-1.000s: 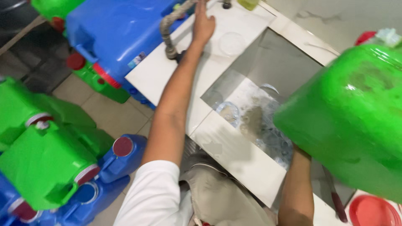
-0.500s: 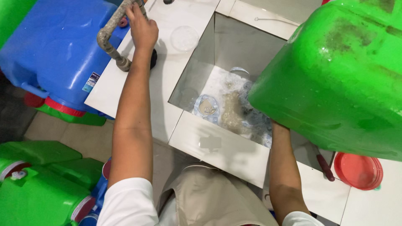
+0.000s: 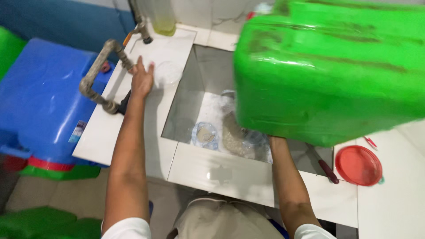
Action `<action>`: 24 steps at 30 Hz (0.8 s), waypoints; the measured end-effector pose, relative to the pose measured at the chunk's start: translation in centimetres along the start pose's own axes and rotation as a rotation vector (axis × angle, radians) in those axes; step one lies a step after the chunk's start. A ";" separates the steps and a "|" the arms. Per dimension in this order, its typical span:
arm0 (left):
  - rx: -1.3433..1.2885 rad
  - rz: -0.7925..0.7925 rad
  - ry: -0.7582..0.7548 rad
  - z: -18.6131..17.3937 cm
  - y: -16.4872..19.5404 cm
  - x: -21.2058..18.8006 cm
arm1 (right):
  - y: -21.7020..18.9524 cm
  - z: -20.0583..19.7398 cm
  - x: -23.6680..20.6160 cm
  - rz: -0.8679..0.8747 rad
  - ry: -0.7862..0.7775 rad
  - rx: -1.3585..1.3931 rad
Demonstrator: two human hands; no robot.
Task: The person washes a green plastic jerrycan with a red cap in a sink. They scrub the exterior with a sponge, rinse it under running water, remove the cap, rinse the interior, and then replace the cap. The person repeats this process for multiple jerrycans, placing each cleaned container on the floor among others.
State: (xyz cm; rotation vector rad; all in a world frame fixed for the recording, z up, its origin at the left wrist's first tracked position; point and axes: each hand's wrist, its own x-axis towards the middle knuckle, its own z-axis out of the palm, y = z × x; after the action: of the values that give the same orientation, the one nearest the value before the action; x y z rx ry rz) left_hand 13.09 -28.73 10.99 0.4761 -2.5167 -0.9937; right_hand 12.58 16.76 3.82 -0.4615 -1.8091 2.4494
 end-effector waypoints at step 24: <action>-0.965 0.057 -0.265 14.6 14.7 -4.4 | -5.9 -0.4 -0.2 -0.023 -0.156 0.139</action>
State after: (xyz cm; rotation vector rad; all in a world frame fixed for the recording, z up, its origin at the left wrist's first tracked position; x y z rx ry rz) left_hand 7.54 -8.25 10.51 -0.0320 -1.8809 -2.1388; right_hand 12.17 18.90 9.28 -0.2452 -1.6687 2.6402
